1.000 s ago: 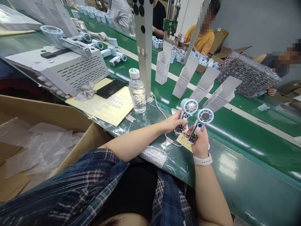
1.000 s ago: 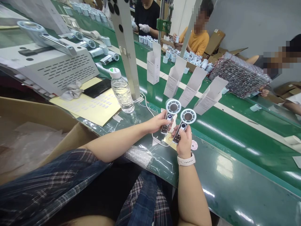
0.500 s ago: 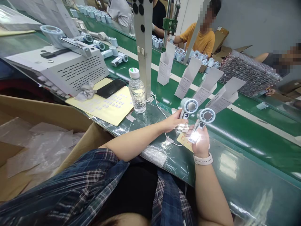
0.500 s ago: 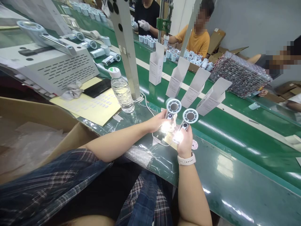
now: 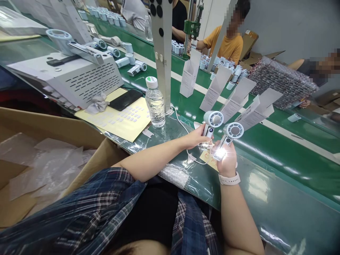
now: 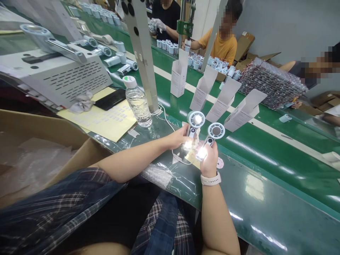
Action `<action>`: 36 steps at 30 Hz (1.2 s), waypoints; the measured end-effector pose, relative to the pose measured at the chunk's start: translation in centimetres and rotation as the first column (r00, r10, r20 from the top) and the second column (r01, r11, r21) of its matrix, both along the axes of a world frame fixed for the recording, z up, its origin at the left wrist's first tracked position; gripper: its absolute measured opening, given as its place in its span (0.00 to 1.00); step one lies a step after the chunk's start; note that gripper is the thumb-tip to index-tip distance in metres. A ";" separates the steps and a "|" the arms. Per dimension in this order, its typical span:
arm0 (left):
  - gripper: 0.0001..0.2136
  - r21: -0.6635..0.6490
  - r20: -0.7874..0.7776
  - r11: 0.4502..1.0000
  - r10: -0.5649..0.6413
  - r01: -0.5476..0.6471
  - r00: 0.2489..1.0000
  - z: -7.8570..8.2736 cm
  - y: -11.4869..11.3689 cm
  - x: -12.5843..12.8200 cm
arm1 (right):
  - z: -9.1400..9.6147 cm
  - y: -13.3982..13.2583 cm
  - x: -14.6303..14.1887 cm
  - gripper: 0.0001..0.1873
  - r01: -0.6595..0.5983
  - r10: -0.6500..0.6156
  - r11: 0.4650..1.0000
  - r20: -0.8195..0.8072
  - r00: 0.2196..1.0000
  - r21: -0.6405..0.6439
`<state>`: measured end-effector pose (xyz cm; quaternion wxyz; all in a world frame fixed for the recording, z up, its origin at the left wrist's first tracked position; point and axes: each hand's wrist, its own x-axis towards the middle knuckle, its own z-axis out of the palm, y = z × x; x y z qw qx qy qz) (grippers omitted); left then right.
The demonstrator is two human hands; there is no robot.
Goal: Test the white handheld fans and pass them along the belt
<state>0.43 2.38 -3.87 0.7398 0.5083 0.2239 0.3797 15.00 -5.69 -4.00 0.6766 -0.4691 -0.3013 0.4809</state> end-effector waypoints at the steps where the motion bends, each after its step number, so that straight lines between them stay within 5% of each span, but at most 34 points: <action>1: 0.22 0.017 -0.028 1.000 0.017 -0.016 0.999 0.1 0.0 0.0 | 0.1 0.0 0.0 0.15 0.003 -0.003 1.000 -0.011 1.000 -0.008; 6: 0.21 0.050 -0.161 0.998 0.052 -0.044 0.986 0.7 -0.3 -0.2 | 0.2 -0.1 0.2 0.17 -0.003 0.004 1.000 -0.021 1.000 0.018; 15: 0.32 0.347 -0.299 0.926 0.262 -0.151 0.918 1.3 -1.1 -0.6 | -0.1 -0.1 0.6 0.16 -0.014 0.014 0.999 0.002 1.000 0.045; 23: 0.30 0.325 -0.285 0.934 0.245 -0.147 0.927 1.0 -1.5 -0.5 | 0.0 0.1 0.6 0.20 -0.089 0.094 0.994 -0.081 0.992 0.068; 30: 0.27 0.188 -0.081 0.979 0.100 -0.083 0.992 -0.5 -1.1 -0.3 | 0.4 0.1 1.0 0.22 -0.040 0.052 0.993 -0.110 0.993 0.108; 36: 0.25 0.204 -0.010 0.976 0.080 -0.076 0.997 -0.7 -1.3 -0.3 | 0.5 -0.4 0.6 0.23 -0.090 0.103 0.985 -0.085 0.991 0.147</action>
